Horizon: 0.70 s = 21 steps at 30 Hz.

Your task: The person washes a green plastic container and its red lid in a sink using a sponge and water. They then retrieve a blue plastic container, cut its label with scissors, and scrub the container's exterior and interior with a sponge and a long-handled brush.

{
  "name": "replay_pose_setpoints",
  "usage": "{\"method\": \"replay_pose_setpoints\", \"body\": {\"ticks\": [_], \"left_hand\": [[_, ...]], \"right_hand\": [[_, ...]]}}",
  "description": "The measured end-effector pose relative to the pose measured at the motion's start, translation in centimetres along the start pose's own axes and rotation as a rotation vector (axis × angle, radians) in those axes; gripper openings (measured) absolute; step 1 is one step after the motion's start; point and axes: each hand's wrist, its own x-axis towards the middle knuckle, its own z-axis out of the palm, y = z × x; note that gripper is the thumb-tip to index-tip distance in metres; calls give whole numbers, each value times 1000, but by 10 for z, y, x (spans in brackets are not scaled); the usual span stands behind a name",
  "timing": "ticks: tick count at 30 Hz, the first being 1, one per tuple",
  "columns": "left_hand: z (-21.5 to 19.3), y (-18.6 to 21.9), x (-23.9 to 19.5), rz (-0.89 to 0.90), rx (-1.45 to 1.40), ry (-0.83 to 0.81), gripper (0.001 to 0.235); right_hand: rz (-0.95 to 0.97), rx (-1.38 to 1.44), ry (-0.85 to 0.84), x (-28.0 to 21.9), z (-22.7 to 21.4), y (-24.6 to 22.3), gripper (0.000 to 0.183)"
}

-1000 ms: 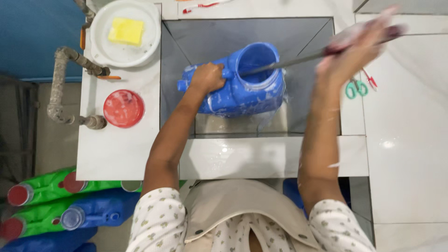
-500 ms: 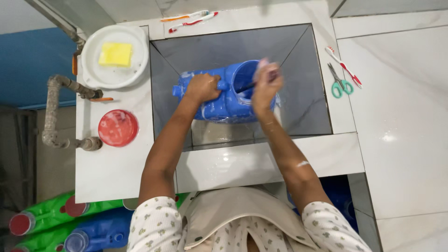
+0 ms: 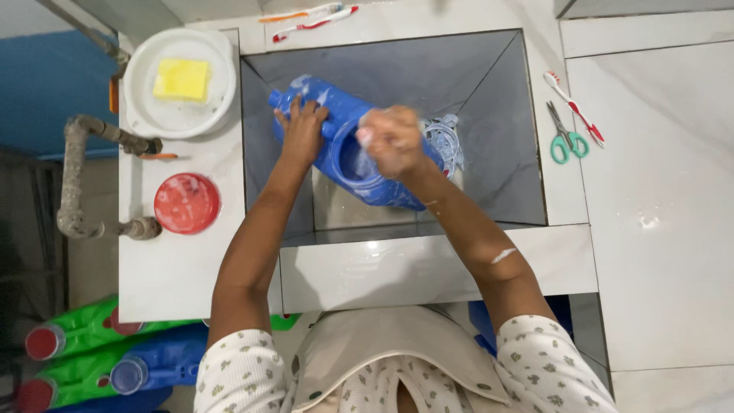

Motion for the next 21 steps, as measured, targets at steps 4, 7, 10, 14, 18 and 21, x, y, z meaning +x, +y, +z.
{"method": "replay_pose_setpoints", "body": {"ticks": [4, 7, 10, 14, 18, 21], "left_hand": [[16, -19, 11, -19, -77, -25, 45], [30, -23, 16, -33, -84, 1, 45], [30, -23, 19, 8, -102, 14, 49], [20, -15, 19, 118, -157, 40, 48], [4, -5, 19, 148, -159, 28, 45], [2, 9, 4, 209, -164, -4, 45]], "right_hand": [[-201, 388, 243, 8, -15, -38, 13], [-224, -183, 11, -14, 12, -13, 13], [-73, -231, -122, -15, 28, 16, 26], [-361, -264, 210, 10, -8, 1, 26], [115, 386, 290, 6, -8, -9, 30], [431, 245, 140, -18, 0, 7, 29]]}}
